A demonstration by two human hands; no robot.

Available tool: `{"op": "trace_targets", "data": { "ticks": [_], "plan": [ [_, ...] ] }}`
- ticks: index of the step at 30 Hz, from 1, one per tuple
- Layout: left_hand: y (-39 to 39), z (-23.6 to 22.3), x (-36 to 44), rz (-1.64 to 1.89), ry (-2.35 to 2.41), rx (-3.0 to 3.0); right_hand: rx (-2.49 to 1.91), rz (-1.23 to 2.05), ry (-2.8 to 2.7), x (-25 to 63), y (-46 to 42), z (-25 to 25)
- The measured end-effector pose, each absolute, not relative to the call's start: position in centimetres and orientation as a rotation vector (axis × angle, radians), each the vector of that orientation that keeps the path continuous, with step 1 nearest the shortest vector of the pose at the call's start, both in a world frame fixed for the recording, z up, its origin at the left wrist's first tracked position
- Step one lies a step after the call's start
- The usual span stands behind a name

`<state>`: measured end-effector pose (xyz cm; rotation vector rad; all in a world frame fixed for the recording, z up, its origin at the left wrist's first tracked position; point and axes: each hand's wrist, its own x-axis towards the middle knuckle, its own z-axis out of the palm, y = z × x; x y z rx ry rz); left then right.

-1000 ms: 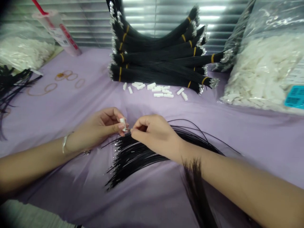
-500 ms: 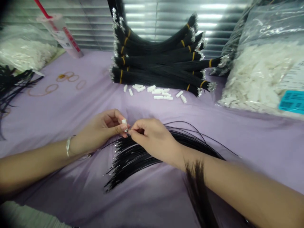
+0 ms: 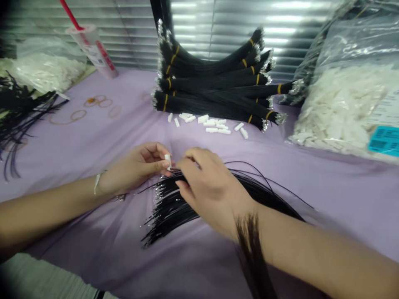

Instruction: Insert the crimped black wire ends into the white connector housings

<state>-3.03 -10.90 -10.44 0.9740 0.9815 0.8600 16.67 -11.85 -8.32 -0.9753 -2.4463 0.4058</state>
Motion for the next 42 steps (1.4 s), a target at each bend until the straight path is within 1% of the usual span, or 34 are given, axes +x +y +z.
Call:
{"op": "trace_targets", "data": {
  "ticks": [1,3,7,13,21,24,27,31,33,40,42],
  "plan": [
    [-10.8,-10.5,-3.0,0.862,0.969,0.964,-0.982,0.289,-2.500,16.9,-12.3,-8.0],
    [-10.8,-10.6,-3.0,0.863,0.949,0.955,-0.980,0.230,-2.636,17.2,-12.9,-7.7],
    [-10.8,-10.6,-3.0,0.852,0.941,0.957,-0.911,0.371,-2.849,17.5,-13.2,-8.3],
    [-10.8,-10.5,-3.1,0.822,0.948,0.992,-0.887,0.578,-2.824,17.3,-12.2,-8.6],
    [-10.8,-10.4,-3.0,0.812,0.957,0.989,-0.897,0.603,-2.803,17.7,-12.2,-8.7],
    [-10.8,-10.3,-3.0,0.808,0.959,0.993,-0.882,0.659,-2.814,17.6,-12.1,-8.7],
    [-10.8,-10.3,-3.0,0.804,0.956,0.996,-0.989,0.747,-2.748,17.2,-12.2,-8.1],
    [-10.8,-10.1,-3.1,0.751,0.946,1.010,-1.319,0.811,-2.609,16.4,-12.4,-7.3],
    [-10.8,-10.0,-3.1,0.729,0.940,1.019,-1.357,0.842,-2.593,16.2,-12.3,-7.2],
    [-10.8,-10.0,-3.1,0.724,0.935,1.043,-1.047,0.833,-2.605,16.9,-11.7,-7.8],
    [-10.8,-10.0,-3.1,0.715,0.939,1.035,-1.028,0.866,-2.562,16.9,-11.6,-7.9]
  ]
}}
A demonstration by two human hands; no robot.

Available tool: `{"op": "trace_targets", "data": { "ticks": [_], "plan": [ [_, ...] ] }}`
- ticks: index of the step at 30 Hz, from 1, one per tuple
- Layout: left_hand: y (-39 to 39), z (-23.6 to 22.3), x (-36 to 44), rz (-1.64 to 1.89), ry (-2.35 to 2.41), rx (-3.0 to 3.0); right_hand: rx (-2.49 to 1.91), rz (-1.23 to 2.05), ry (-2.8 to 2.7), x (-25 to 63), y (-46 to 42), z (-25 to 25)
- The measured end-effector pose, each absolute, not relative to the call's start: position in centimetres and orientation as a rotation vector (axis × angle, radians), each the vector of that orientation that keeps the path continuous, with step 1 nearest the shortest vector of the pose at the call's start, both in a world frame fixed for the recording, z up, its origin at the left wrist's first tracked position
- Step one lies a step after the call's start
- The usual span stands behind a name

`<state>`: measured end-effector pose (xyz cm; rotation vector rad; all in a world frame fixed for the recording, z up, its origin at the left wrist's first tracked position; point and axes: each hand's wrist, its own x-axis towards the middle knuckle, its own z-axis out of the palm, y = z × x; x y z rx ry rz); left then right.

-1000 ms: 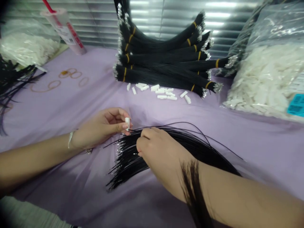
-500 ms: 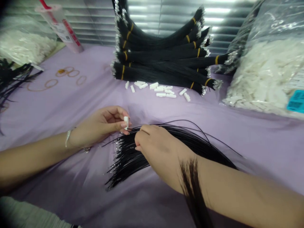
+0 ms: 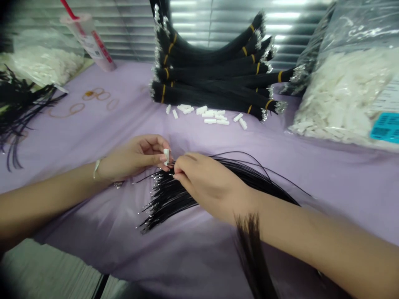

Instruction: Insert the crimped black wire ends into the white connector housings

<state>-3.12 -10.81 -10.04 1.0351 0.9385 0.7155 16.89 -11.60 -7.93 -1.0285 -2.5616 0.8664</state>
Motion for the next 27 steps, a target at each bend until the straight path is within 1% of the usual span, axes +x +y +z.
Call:
{"op": "trace_targets", "data": {
  "ticks": [3,6,10,13,17,21,24,27],
  "plan": [
    [-10.7,-10.0,-3.2,0.704,0.928,1.026,-1.096,0.893,-2.473,16.7,-11.5,-8.1],
    [-10.6,-10.0,-3.3,0.683,0.921,1.012,-1.178,0.827,-2.417,16.5,-11.4,-8.2],
    [-10.7,-9.9,-3.3,0.648,0.923,1.007,-1.255,0.825,-2.455,16.3,-11.1,-8.1],
    [-10.8,-9.8,-3.2,0.654,0.949,1.003,-1.193,0.810,-2.486,16.3,-10.9,-8.0],
    [-10.9,-9.8,-3.2,0.670,0.959,1.003,-1.096,0.711,-2.501,16.9,-10.8,-7.8],
    [-11.0,-9.9,-3.3,0.669,0.936,1.027,-1.033,0.647,-2.553,17.8,-11.0,-6.2],
    [-10.9,-9.9,-3.4,0.670,0.921,1.052,-1.090,0.663,-2.439,18.0,-11.1,-4.7],
    [-10.8,-9.9,-3.4,0.669,0.929,1.039,-1.144,0.649,-2.431,17.5,-10.8,-4.5]
  ]
}}
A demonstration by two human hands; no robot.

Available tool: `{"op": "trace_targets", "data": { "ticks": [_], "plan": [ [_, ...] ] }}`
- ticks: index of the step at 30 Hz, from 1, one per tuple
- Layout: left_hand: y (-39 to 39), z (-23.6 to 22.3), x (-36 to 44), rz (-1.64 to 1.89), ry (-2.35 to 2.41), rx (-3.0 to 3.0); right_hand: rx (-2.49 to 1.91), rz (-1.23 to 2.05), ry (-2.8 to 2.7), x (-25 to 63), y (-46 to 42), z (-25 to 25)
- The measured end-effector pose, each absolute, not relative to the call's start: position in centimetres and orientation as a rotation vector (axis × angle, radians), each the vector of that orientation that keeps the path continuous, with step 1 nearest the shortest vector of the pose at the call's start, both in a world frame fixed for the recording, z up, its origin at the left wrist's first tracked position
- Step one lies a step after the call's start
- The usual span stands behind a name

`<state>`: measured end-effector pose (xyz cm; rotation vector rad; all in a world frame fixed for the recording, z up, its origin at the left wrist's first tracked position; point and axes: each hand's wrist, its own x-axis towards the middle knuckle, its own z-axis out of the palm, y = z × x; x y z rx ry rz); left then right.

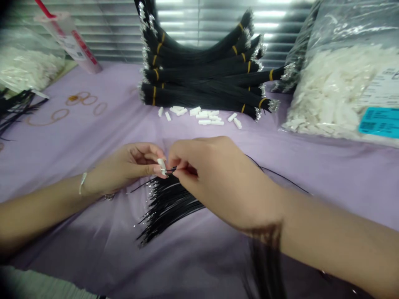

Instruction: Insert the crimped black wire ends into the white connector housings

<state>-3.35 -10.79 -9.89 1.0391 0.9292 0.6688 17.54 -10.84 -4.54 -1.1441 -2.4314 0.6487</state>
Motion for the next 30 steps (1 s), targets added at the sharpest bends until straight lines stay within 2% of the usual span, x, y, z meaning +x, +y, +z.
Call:
{"op": "trace_targets", "data": {
  "ticks": [11,30],
  "plan": [
    [-10.8,-10.0,-3.3,0.688,0.888,1.001,-1.235,0.835,-2.457,16.0,-10.6,-6.9],
    [-10.8,-9.9,-3.0,0.692,0.949,1.006,-1.179,0.626,-2.549,15.0,-10.6,-7.6]
  ]
}}
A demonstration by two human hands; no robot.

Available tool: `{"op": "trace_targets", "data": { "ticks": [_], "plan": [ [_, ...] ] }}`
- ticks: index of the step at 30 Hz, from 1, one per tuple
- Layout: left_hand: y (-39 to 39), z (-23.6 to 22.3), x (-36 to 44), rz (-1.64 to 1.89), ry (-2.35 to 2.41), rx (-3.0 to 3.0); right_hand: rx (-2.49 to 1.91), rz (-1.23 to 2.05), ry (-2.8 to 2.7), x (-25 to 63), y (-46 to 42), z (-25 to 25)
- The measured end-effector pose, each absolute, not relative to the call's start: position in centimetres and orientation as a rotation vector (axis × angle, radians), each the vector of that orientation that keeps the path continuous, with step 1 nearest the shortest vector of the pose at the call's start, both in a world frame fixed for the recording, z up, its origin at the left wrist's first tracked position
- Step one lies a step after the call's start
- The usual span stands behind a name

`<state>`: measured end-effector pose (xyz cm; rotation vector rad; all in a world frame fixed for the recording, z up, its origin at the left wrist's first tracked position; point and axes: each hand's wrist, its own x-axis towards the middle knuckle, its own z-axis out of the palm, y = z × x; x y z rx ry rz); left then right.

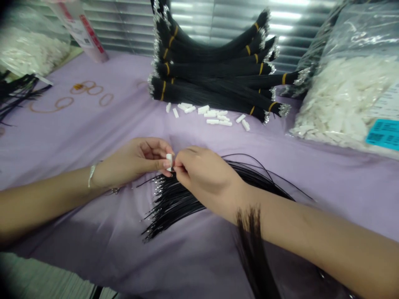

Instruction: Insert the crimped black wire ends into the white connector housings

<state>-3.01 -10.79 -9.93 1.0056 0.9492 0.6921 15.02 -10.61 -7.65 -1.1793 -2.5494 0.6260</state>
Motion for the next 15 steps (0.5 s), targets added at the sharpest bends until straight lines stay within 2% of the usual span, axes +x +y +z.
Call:
{"op": "trace_targets", "data": {
  "ticks": [5,10,15],
  "plan": [
    [-10.6,-10.1,-3.1,0.842,0.905,0.874,-0.979,0.263,-2.635,15.3,-11.9,-6.5],
    [-10.5,-10.3,-3.2,0.897,0.873,0.842,-0.777,0.395,-2.871,14.8,-12.2,-8.2],
    [-10.5,-10.4,-3.2,0.891,0.864,0.848,-0.818,0.545,-2.815,14.5,-11.5,-9.2]
  ]
}}
